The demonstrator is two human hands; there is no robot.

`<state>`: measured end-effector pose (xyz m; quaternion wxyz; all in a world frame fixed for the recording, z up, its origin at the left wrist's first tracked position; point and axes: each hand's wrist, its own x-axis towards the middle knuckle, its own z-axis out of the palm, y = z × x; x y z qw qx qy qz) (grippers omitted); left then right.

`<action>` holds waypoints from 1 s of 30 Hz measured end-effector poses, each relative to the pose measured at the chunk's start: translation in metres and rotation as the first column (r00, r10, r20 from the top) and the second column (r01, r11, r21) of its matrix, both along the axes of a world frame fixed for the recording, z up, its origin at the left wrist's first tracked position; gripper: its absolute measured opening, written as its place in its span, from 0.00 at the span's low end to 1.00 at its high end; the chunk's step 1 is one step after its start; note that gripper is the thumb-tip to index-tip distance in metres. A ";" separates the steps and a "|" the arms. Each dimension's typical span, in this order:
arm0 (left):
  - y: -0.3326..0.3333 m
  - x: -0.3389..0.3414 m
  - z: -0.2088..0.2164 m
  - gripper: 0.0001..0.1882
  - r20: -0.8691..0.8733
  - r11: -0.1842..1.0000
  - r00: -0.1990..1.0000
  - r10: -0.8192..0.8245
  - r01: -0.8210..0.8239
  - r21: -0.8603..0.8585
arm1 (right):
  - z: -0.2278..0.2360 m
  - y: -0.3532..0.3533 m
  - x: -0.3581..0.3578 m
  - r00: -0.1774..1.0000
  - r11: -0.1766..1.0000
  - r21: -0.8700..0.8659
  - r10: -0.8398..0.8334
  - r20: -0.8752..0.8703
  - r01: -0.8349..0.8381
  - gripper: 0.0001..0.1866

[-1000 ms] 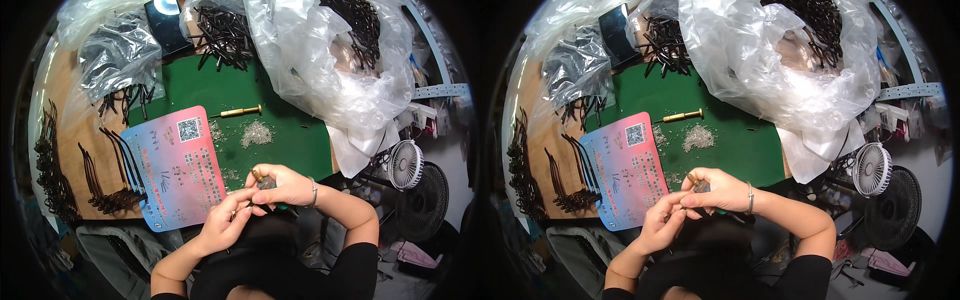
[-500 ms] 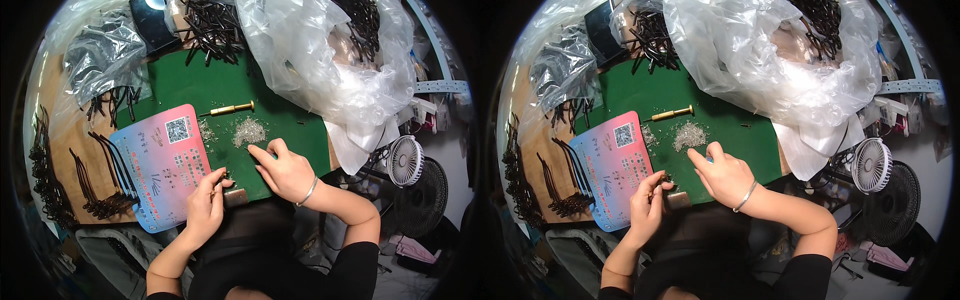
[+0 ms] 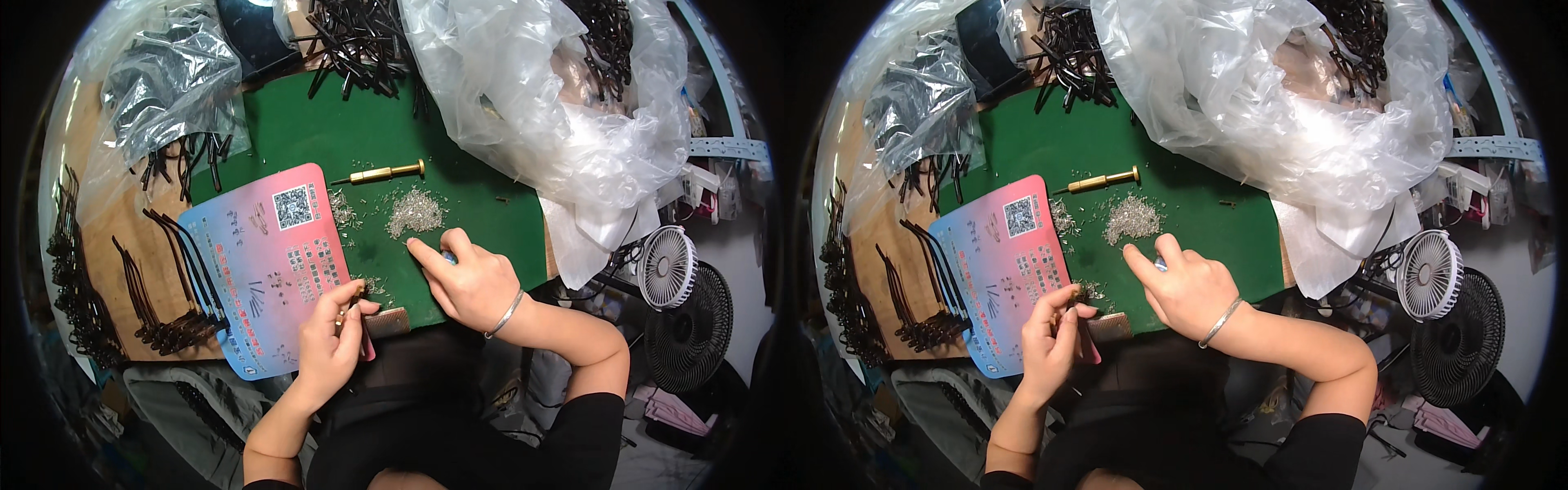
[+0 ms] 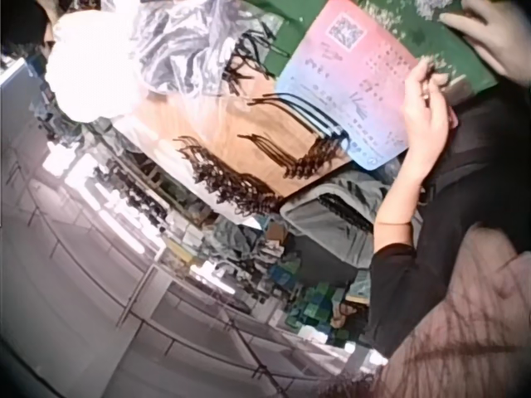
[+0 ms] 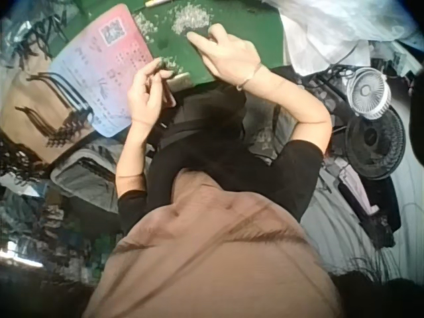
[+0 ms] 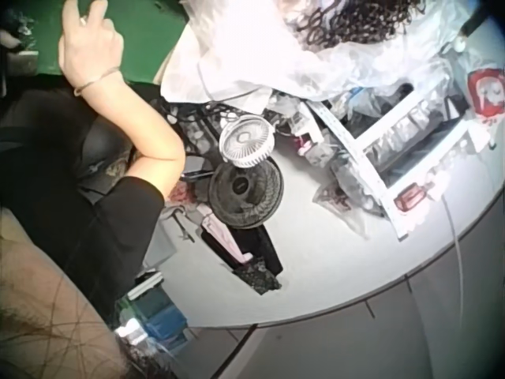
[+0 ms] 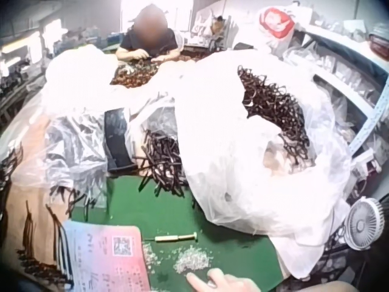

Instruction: The person assembles eyeglasses by inserting small metal screws into the frame hinges using a screwdriver. They repeatedly pick up glasses frames, align the hinge, and tighten the screw to secure the temple arm.

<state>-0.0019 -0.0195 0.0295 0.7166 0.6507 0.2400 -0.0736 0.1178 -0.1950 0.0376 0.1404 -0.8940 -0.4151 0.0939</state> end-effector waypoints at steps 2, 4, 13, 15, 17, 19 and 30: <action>0.002 -0.006 -0.004 0.14 0.044 0.996 0.999 0.009 -0.013 0.092 | -0.002 0.001 0.000 1.000 1.000 0.009 0.002 0.018 -0.002 0.23; 0.001 -0.010 0.000 0.13 0.053 0.996 0.997 0.048 -0.052 0.072 | -0.003 0.003 -0.001 0.999 1.000 0.000 0.014 0.030 -0.014 0.24; 0.003 -0.003 -0.006 0.13 -0.015 1.000 1.000 0.019 -0.019 0.010 | 0.002 0.007 -0.011 0.988 0.998 0.046 0.052 -0.148 -0.046 0.23; 0.000 -0.004 -0.009 0.13 0.103 0.967 0.994 -0.030 0.003 0.255 | 0.011 0.012 -0.017 0.882 0.989 0.150 0.083 -0.464 -0.015 0.19; -0.006 -0.004 -0.007 0.14 0.135 0.926 0.990 -0.048 -0.007 0.379 | 0.021 0.020 -0.023 0.810 0.989 0.146 0.101 -0.578 -0.019 0.20; -0.010 -0.007 -0.014 0.15 0.195 0.853 0.978 -0.068 -0.044 0.521 | 0.022 0.024 -0.025 0.799 0.989 0.140 0.124 -0.588 -0.050 0.20; -0.014 -0.010 -0.022 0.17 0.238 0.747 0.965 -0.108 -0.079 0.660 | 0.006 0.032 -0.018 0.436 0.985 0.112 0.044 -0.899 0.131 0.17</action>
